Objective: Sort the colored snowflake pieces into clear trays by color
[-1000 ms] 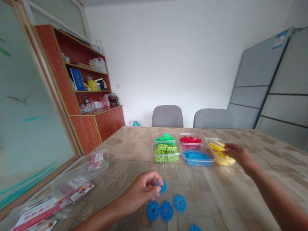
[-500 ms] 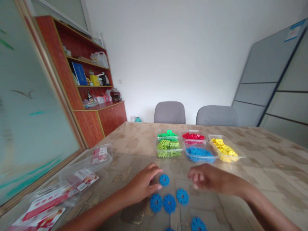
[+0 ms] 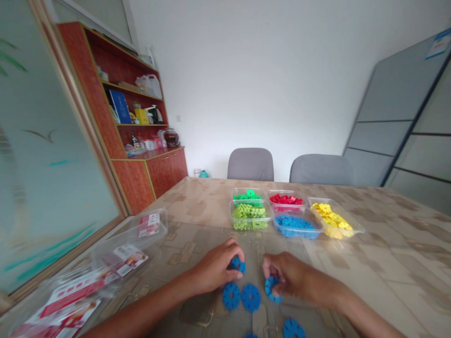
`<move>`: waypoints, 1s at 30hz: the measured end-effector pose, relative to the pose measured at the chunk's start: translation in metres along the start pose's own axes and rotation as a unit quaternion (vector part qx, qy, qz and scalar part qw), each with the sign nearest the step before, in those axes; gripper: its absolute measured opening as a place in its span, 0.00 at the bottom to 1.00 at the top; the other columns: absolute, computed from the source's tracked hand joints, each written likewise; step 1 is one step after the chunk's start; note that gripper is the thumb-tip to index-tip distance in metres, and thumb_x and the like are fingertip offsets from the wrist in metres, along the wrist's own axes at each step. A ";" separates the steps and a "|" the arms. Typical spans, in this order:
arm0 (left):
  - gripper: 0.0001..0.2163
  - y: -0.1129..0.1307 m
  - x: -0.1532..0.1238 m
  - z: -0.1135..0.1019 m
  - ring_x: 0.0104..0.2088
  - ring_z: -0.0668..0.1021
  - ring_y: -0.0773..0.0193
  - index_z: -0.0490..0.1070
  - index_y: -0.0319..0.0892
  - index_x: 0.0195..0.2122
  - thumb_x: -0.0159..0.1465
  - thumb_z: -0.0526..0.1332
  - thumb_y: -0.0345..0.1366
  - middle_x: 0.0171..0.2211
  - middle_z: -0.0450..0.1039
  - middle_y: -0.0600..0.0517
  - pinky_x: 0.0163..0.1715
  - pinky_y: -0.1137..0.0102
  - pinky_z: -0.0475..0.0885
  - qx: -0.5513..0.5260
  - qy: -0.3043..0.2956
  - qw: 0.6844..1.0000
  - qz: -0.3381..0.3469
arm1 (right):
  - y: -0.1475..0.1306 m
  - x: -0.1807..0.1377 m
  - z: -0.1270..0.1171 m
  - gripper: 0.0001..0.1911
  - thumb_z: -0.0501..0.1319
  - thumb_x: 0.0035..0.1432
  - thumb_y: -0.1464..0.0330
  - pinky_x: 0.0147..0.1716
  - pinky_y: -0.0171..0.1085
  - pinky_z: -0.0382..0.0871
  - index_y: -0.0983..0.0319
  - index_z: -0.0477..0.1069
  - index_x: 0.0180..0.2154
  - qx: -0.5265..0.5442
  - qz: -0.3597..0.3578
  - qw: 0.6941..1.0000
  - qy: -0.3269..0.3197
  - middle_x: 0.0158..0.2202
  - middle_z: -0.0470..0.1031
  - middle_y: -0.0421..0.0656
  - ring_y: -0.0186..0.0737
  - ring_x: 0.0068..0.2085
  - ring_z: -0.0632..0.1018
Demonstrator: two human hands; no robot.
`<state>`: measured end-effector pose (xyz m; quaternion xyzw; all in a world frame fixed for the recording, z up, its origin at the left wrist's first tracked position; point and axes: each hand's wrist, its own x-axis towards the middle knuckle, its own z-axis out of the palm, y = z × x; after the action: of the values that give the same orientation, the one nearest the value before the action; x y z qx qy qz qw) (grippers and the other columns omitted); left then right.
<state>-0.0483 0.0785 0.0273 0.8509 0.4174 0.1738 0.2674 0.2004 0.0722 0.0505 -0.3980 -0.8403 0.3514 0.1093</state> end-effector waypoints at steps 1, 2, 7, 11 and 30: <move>0.11 -0.002 0.000 -0.001 0.37 0.70 0.64 0.68 0.44 0.41 0.56 0.63 0.32 0.38 0.66 0.55 0.37 0.73 0.64 -0.006 -0.004 1.000 -0.011 | 0.000 -0.001 -0.003 0.13 0.62 0.44 0.81 0.26 0.29 0.58 0.61 0.72 0.33 0.013 -0.005 1.000 -0.018 0.26 0.66 0.34 0.32 0.29 0.68; 0.12 -0.003 -0.001 -0.002 0.34 0.70 0.65 0.68 0.44 0.41 0.55 0.63 0.32 0.36 0.65 0.56 0.35 0.74 0.63 -0.010 -0.007 1.000 -0.020 | 0.000 -0.003 -0.006 0.13 0.62 0.44 0.81 0.25 0.29 0.58 0.62 0.73 0.33 0.026 -0.007 0.999 -0.037 0.25 0.66 0.34 0.31 0.28 0.68; 0.15 -0.009 -0.006 -0.009 0.35 0.69 0.65 0.69 0.45 0.43 0.54 0.65 0.31 0.35 0.66 0.56 0.34 0.74 0.62 -0.007 -0.021 0.999 -0.031 | -0.008 -0.012 -0.014 0.14 0.68 0.42 0.78 0.23 0.28 0.60 0.62 0.76 0.35 0.058 -0.006 0.990 -0.126 0.24 0.68 0.33 0.30 0.26 0.70; 0.13 -0.009 -0.009 -0.016 0.33 0.69 0.65 0.71 0.43 0.37 0.50 0.69 0.32 0.33 0.65 0.57 0.31 0.75 0.60 0.003 -0.031 0.999 -0.043 | -0.013 -0.016 -0.005 0.13 0.69 0.41 0.76 0.21 0.27 0.58 0.62 0.77 0.34 0.001 0.003 0.989 -0.146 0.22 0.67 0.33 0.30 0.24 0.69; 0.19 0.018 -0.020 -0.019 0.28 0.71 0.68 0.71 0.46 0.43 0.51 0.71 0.41 0.28 0.68 0.59 0.24 0.76 0.59 -0.020 -0.185 0.981 -0.053 | -0.032 -0.025 0.003 0.14 0.71 0.36 0.78 0.25 0.32 0.56 0.59 0.77 0.30 -0.164 0.017 0.980 -0.107 0.30 0.76 0.39 0.39 0.32 0.73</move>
<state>-0.0587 0.0596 0.0515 0.8395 0.4014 0.0074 0.3661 0.1965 0.0381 0.0721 -0.3846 -0.8866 0.2512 -0.0541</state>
